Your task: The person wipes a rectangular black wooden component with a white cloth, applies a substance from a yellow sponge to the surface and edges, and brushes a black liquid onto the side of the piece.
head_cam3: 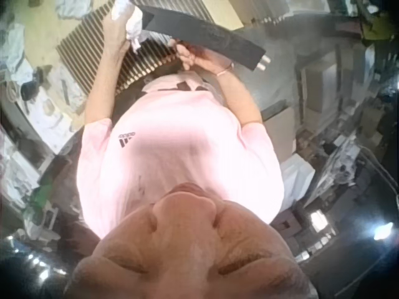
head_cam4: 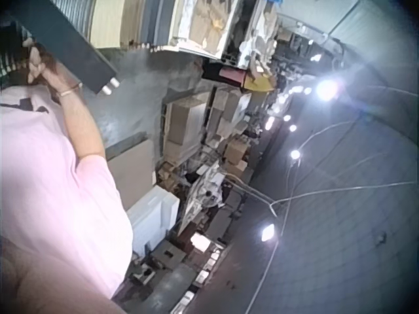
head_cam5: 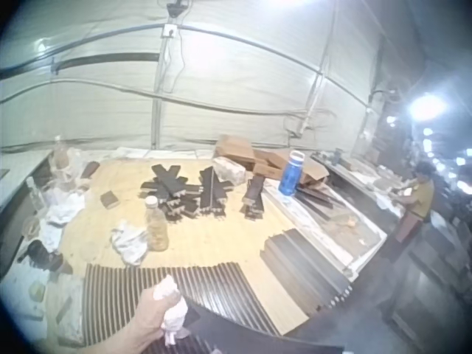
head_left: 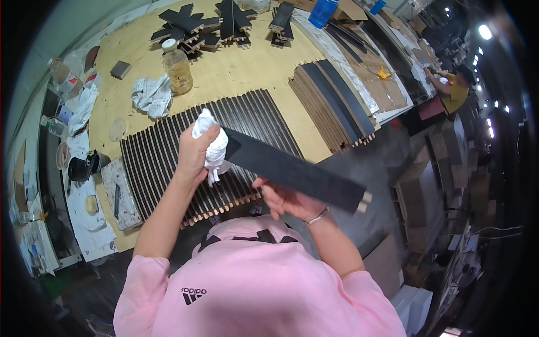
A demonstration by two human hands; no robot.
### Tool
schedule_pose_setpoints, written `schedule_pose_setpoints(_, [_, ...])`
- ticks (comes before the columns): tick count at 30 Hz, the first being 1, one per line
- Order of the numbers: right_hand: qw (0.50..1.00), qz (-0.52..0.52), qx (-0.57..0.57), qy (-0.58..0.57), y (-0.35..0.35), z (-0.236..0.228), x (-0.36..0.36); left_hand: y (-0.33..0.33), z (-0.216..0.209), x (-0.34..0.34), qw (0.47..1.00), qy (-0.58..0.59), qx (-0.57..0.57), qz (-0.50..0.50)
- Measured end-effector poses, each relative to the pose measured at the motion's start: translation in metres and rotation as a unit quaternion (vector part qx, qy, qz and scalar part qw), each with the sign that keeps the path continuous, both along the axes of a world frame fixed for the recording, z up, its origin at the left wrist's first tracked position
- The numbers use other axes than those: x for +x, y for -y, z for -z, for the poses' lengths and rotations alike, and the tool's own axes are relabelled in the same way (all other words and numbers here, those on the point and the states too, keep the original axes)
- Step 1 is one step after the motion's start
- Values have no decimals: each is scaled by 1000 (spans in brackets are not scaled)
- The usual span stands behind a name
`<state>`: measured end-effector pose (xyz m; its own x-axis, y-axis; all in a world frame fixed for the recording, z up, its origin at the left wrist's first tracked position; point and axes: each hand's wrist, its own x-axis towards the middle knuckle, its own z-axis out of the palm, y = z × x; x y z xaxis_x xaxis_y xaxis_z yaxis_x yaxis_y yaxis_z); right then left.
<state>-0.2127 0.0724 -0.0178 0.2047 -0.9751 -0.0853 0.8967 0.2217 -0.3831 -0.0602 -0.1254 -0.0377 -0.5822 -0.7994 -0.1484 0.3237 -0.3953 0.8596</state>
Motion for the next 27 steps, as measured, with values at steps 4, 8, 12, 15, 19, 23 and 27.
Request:
schedule_pose_setpoints(4, [951,211,104,-202,4,-1,10,-27,17,1,994,6,43,-100])
schedule_pose_setpoints(8, [911,356,87,-191,18,9,9,-75,9,-4,989,57,62,-120])
schedule_pose_setpoints(12, [884,416,135,-165,21,-6,-14,-88,19,14,996,36,77,23])
schedule_pose_setpoints(15, [890,373,138,-222,14,-5,-24,-52,12,16,996,46,64,-47])
schedule_pose_setpoints(19, [938,224,173,-203,18,-7,-10,-47,-14,-6,997,44,-55,39])
schedule_pose_setpoints(23, [845,313,148,-408,32,29,21,-68,-25,-41,985,66,-136,84])
schedule_pose_setpoints(27, [887,106,116,-435,21,2,16,-3,-39,-61,993,55,-97,-30])
